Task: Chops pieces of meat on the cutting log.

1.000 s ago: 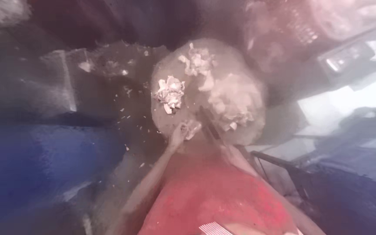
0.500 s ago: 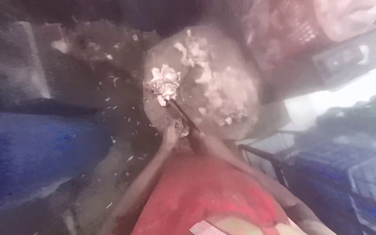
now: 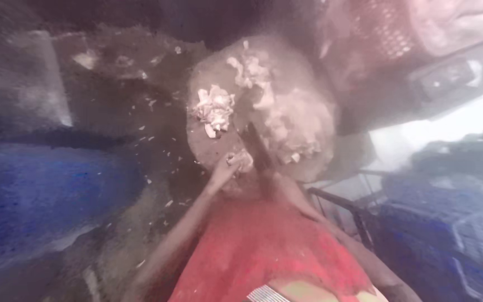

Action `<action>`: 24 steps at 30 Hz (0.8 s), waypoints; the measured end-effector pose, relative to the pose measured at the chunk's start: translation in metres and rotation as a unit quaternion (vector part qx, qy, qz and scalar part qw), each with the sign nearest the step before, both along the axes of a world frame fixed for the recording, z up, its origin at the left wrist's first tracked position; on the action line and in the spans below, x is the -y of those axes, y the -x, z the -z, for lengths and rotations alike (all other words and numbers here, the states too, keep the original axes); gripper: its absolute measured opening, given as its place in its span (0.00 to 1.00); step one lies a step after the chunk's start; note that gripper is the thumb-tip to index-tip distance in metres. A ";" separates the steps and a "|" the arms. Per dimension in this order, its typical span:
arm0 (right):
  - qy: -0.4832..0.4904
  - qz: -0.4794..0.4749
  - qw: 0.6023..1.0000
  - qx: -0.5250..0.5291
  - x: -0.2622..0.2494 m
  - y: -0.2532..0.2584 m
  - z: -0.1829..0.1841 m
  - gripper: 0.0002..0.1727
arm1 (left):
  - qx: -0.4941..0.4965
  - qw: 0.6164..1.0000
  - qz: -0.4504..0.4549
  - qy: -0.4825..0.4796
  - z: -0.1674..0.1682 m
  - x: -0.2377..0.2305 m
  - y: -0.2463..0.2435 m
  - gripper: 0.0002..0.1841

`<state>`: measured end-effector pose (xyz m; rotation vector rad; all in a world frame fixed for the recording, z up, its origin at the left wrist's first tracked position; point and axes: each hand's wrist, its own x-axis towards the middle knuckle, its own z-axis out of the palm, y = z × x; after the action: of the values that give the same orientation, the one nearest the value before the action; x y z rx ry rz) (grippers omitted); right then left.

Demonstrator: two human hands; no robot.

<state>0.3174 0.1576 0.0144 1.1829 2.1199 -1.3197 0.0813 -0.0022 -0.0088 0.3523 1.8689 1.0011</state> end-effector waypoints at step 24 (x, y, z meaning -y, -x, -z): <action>-0.059 -0.130 0.990 0.012 -0.005 0.017 -0.032 0.35 | -0.033 0.996 -0.088 0.006 0.026 0.040 0.000 0.24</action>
<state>0.3001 0.1626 0.0463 0.9215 2.2700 -1.0727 0.0810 -0.0423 -0.0344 0.2185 1.9924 1.1074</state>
